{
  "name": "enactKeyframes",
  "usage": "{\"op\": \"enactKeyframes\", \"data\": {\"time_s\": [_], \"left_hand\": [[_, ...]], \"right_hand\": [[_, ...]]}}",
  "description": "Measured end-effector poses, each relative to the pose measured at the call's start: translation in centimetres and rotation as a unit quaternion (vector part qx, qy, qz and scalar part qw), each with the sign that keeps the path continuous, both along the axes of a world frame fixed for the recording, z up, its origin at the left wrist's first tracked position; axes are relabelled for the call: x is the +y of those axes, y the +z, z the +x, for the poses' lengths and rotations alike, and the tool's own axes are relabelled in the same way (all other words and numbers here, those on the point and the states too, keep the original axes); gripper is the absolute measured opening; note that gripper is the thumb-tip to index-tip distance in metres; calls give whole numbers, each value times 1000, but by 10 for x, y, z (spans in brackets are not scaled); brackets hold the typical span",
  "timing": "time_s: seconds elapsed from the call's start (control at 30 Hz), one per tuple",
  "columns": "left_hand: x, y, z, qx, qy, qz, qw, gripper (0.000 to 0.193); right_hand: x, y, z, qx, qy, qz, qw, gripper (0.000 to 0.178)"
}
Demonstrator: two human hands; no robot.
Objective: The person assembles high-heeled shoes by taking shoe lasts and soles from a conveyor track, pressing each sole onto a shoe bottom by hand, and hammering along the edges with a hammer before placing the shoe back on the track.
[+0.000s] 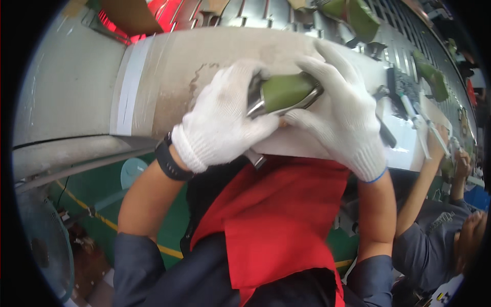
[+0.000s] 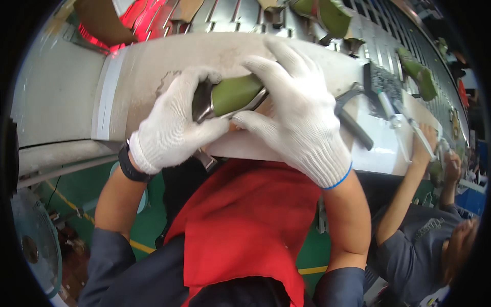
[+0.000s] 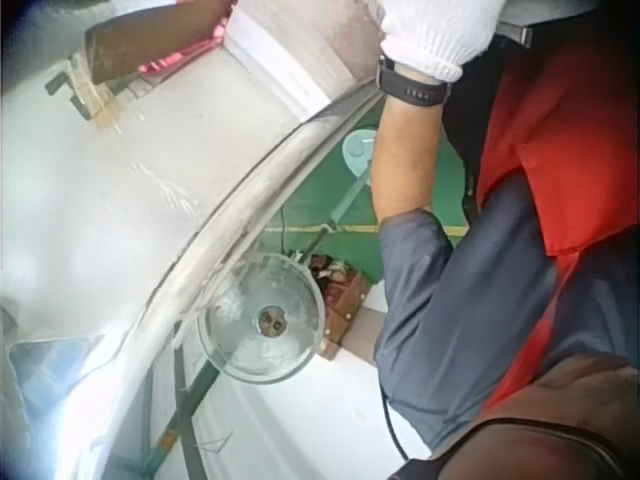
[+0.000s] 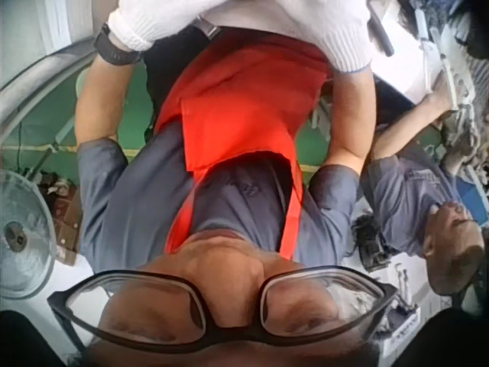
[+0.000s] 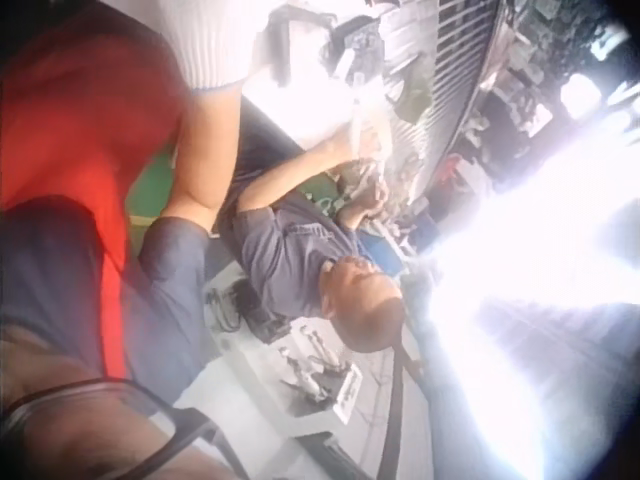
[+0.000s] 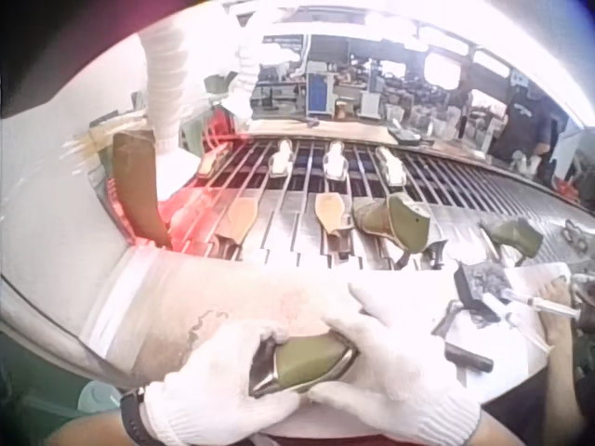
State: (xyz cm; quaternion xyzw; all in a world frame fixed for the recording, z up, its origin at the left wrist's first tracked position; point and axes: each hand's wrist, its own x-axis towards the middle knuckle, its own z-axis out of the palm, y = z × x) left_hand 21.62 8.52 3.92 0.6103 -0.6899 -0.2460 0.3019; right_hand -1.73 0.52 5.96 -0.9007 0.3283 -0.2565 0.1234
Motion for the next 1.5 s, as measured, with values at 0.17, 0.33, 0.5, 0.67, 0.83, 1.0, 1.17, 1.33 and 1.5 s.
{"op": "enactKeyframes", "data": {"time_s": [0.17,0.33,0.5,0.67,0.83,1.0,1.17,1.33,1.5], "left_hand": [[4,2,-7,-42,-35,-37,998,76],[-25,15,-23,-84,-103,-75,988,89],[-40,14,-30,-74,-154,-9,985,97],[-39,21,-31,-90,-161,-16,983,98],[-46,20,-30,-121,-184,-14,975,100],[-52,20,-33,-83,-214,-26,973,102],[-52,24,-32,-67,-208,-22,976,102],[-60,20,-36,-62,-212,-35,975,98],[-54,25,-29,-105,-204,-65,971,96]], "right_hand": [[17,-60,-93,-116,-262,-48,957,36],[22,-45,-102,44,-235,-98,966,52],[26,-43,-92,-23,-271,65,960,41],[59,-18,-49,-419,-140,358,822,30],[67,-37,-13,-574,-173,440,669,32],[68,-37,-9,-517,-172,419,726,37],[68,-49,-9,-524,-130,391,745,39],[35,-48,-31,-444,-45,243,862,34],[-13,5,-46,-222,113,139,959,35]]}}
